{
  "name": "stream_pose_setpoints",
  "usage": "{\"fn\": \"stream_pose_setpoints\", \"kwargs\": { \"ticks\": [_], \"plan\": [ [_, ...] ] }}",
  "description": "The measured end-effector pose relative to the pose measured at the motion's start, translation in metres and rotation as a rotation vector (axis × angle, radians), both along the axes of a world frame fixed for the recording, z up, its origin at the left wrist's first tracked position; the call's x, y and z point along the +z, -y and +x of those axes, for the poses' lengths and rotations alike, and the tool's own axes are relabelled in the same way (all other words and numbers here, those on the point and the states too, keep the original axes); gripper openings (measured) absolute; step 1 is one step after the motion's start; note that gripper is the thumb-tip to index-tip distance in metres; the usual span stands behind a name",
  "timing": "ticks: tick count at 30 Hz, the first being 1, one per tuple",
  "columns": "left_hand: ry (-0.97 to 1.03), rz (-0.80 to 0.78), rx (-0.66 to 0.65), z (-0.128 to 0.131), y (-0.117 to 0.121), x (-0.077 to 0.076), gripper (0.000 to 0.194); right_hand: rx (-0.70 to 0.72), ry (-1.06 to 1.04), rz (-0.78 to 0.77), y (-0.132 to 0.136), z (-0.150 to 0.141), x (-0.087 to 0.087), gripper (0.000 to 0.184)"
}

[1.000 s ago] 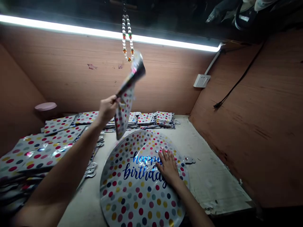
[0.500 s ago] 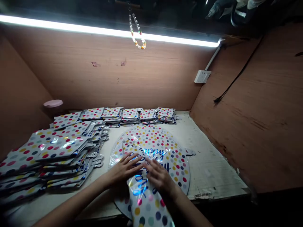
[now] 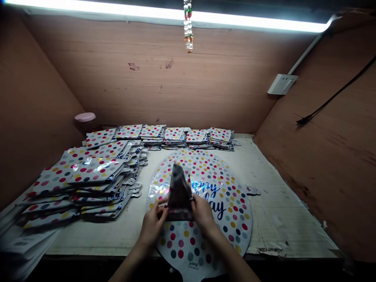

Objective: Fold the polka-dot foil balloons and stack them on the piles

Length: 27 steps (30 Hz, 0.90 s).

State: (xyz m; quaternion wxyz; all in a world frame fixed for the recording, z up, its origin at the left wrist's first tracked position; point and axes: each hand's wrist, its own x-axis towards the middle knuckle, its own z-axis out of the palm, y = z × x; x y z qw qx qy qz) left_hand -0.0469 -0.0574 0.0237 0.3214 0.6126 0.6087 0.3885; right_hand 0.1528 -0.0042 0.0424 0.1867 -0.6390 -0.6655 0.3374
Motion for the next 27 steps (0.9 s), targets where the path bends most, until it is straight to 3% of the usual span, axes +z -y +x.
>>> {"fn": "stream_pose_setpoints", "kwargs": {
  "ticks": [3, 5, 7, 10, 12, 14, 17, 20, 23, 25, 27],
  "plan": [
    [-0.042, 0.129, 0.169, 0.01, -0.003, 0.007, 0.053, -0.011, 0.164, -0.027, -0.019, -0.016, 0.0, 0.032],
    [-0.241, 0.31, 0.162, 0.016, -0.012, 0.012, 0.044, -0.003, 0.244, -0.057, -0.026, -0.022, 0.0, 0.034],
    [-0.454, 0.407, -0.007, 0.021, -0.028, 0.015, 0.035, 0.005, 0.303, -0.072, -0.029, -0.025, 0.002, 0.034],
    [-0.653, 0.328, -0.29, 0.026, -0.056, 0.007, 0.037, -0.029, 0.378, -0.087, -0.021, -0.027, 0.006, 0.035],
    [-0.72, 0.268, -0.358, 0.027, -0.067, -0.003, 0.05, -0.066, 0.428, -0.053, -0.006, -0.026, 0.007, 0.036],
    [-0.745, 0.235, -0.388, 0.027, -0.072, -0.012, 0.062, -0.005, 0.49, 0.129, 0.014, -0.019, 0.005, 0.042],
    [-0.754, 0.187, -0.425, 0.027, -0.073, -0.014, 0.065, 0.28, 0.575, 0.544, 0.038, -0.006, -0.001, 0.051],
    [-0.754, 0.139, -0.513, 0.021, -0.074, -0.002, 0.069, 0.454, 0.638, 0.753, 0.039, 0.005, -0.01, 0.051],
    [-0.734, 0.087, -0.759, 0.002, -0.069, 0.013, 0.092, 0.536, 0.603, 0.836, 0.035, 0.013, -0.02, 0.047],
    [-0.71, 0.096, -0.894, -0.013, -0.057, 0.017, 0.104, 0.56, 0.514, 0.813, 0.043, 0.019, -0.023, 0.045],
    [-0.689, 0.142, -0.921, -0.025, -0.041, 0.015, 0.096, 0.587, 0.422, 0.681, 0.057, 0.027, -0.02, 0.045]
  ]
}}
